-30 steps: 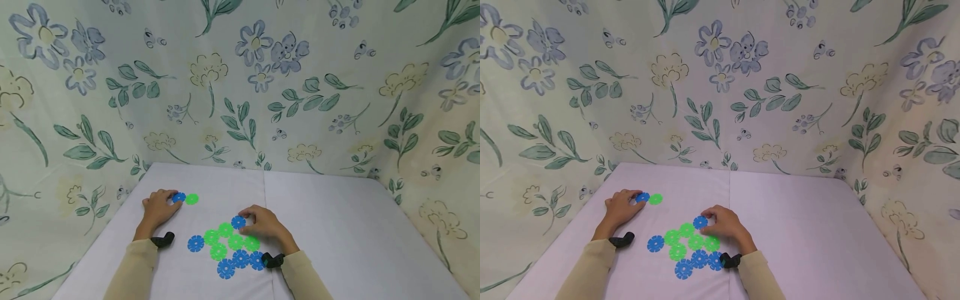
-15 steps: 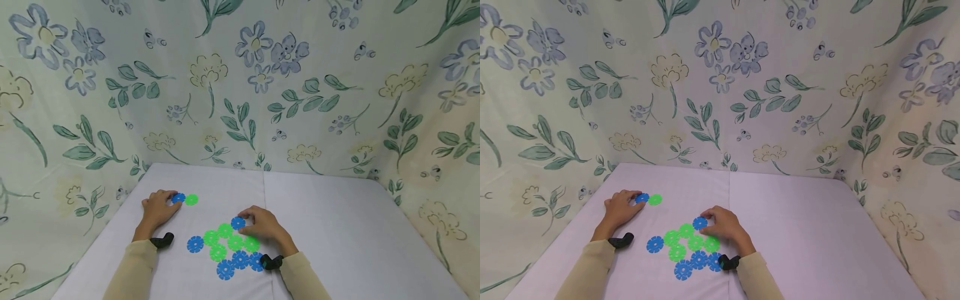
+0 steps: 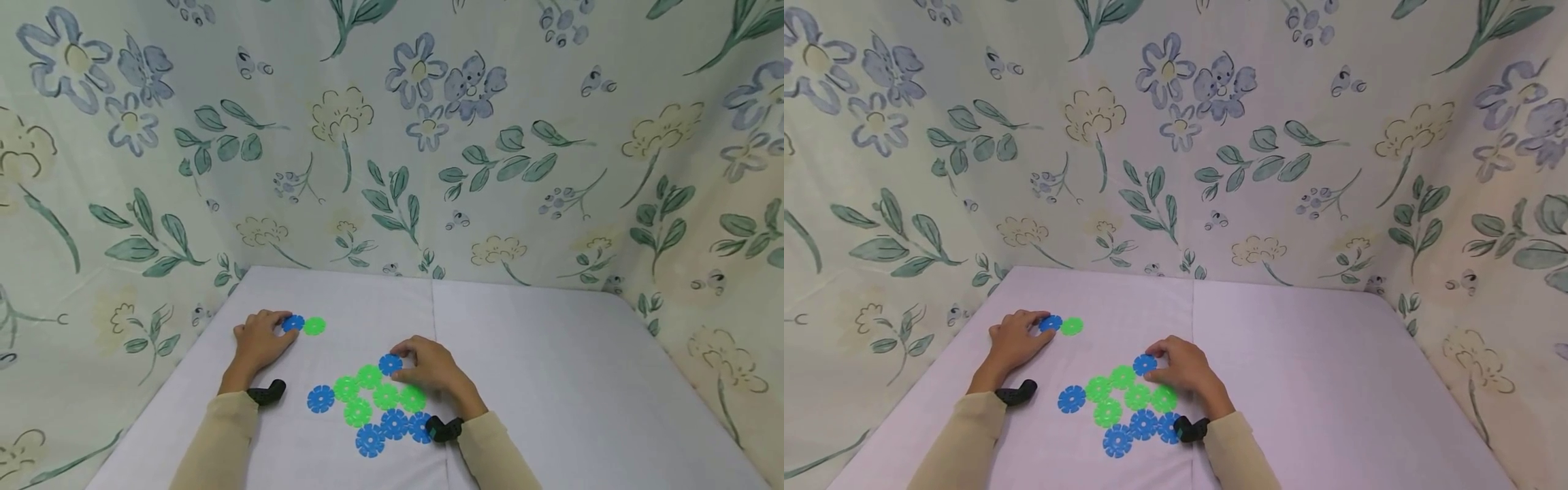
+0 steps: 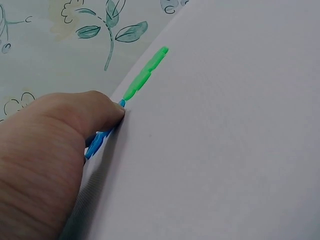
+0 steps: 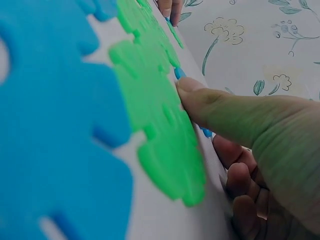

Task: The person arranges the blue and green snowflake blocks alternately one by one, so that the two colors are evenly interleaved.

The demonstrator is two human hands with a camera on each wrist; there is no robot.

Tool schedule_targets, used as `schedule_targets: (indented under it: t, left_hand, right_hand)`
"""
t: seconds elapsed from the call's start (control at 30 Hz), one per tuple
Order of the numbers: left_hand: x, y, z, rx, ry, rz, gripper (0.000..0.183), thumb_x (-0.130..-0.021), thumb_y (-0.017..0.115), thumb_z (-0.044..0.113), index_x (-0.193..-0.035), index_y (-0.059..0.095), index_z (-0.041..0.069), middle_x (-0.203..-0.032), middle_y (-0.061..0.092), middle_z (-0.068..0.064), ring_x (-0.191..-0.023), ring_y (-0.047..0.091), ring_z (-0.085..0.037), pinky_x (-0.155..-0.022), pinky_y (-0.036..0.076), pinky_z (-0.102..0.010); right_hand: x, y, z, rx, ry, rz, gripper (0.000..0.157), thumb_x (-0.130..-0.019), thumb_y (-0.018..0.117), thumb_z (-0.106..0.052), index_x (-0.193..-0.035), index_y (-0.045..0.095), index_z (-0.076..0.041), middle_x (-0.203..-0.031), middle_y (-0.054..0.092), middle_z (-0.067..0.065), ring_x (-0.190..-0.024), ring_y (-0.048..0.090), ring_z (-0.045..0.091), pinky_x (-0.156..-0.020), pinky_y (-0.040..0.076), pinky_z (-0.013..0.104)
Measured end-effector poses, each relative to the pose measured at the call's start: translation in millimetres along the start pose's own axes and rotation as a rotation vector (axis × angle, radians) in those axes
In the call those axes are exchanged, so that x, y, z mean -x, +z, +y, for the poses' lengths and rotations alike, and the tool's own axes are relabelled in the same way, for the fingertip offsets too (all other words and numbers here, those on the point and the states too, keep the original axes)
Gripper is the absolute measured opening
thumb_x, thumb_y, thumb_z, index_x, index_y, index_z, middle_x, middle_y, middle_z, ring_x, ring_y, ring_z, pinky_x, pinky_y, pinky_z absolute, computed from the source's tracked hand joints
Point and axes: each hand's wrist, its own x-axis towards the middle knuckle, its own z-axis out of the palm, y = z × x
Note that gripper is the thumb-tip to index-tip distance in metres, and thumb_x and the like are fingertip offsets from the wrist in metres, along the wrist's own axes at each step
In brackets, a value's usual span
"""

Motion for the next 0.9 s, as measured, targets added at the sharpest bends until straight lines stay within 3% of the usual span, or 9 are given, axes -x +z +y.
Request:
schedule_targets:
  t: [0.43,0.9]
  left_hand:
    - [0.7,1.1,1.4,0.005,-0.010,-0.003,0.050,-0.090,0.068,0.047,-0.133,0.064,0.021,-0.128,0.061,-0.016,-0.116,0.050,-0.037,-0.090,0.026,-0.059]
    - [0.9,-0.8,2.9,-0.009,-0.004,-0.007,0.052,-0.091,0.067,0.048,-0.134,0.063,0.020,-0.130,0.061,-0.017,-0.116,0.050,-0.038,-0.091,0.026,-0.061]
  right_hand:
    - [0.7,0.1,-0.2,0.014,-0.003,0.012,0.042,-0.078,0.085,-0.043,-0.114,0.071,-0.026,-0.104,0.064,-0.010,-0.085,0.053,0.010,-0.076,0.044,0.031]
    - [0.6,-0.8,1.5,0.004,-0.025,0.024,0.043,-0.077,0.085,-0.043,-0.115,0.070,-0.028,-0.093,0.062,-0.013,-0.075,0.052,0.010,-0.066,0.043,0.028]
